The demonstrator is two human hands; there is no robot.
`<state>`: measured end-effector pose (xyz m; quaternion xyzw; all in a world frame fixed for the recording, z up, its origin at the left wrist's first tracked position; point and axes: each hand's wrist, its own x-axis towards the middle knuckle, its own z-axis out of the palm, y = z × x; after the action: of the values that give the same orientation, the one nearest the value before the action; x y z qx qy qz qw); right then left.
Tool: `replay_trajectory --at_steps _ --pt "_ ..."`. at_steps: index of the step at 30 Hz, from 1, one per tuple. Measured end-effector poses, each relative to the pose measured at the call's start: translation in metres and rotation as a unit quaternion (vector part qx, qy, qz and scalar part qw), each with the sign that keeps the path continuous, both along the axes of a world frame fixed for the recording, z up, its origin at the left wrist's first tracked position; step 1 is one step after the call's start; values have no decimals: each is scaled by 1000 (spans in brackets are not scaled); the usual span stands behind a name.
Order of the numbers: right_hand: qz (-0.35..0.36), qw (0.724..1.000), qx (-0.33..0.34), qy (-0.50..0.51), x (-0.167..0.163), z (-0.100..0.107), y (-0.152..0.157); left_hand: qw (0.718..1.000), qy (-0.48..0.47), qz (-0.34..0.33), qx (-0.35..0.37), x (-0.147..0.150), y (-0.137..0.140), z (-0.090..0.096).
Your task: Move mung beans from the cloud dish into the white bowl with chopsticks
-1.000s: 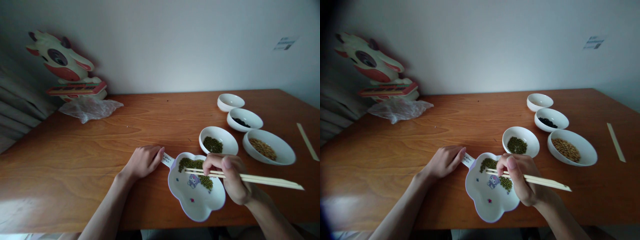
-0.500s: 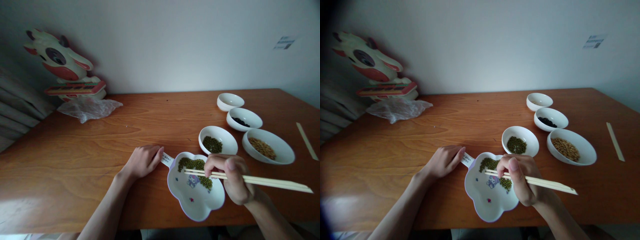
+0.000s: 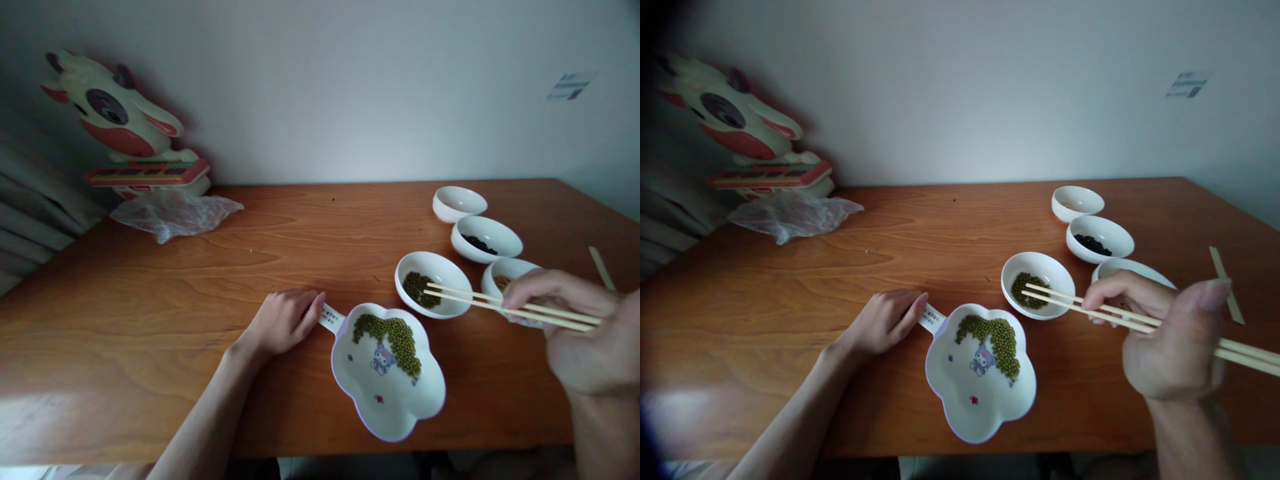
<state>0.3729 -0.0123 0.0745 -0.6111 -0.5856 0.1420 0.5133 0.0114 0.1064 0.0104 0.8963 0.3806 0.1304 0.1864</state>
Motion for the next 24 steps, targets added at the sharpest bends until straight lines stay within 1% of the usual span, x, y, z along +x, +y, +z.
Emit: replay_trajectory --at_steps 1,3,4,6,8,10,14,17,19,22,24 --pt "23 1000 1 4 -6 0 0 1000 0 0 1 0 0 0" --pt "97 995 -10 20 -25 -2 1 1000 3 -1 3 0 0 0" --pt "124 991 -20 43 -35 -4 2 1000 5 -1 4 0 0 0" --pt "201 976 -52 61 -55 -11 3 1000 8 0 7 -1 0 -1" --pt "250 963 -79 70 -71 -18 5 1000 9 1 9 -1 0 -1" --pt "277 954 -91 71 -82 -26 6 1000 8 0 10 -1 0 -1" --pt "296 948 -103 64 -96 -35 10 1000 6 -2 7 0 0 -2" --pt "306 944 -110 46 -97 -35 12 1000 -1 0 5 0 0 -2" --pt "296 948 -109 33 -91 -32 13 1000 -7 3 2 0 0 -1" --pt "255 962 -97 20 -72 -25 14 1000 -23 11 -14 1 -1 1" --pt "222 971 -89 21 -58 -21 14 997 -42 28 -53 3 -2 3"
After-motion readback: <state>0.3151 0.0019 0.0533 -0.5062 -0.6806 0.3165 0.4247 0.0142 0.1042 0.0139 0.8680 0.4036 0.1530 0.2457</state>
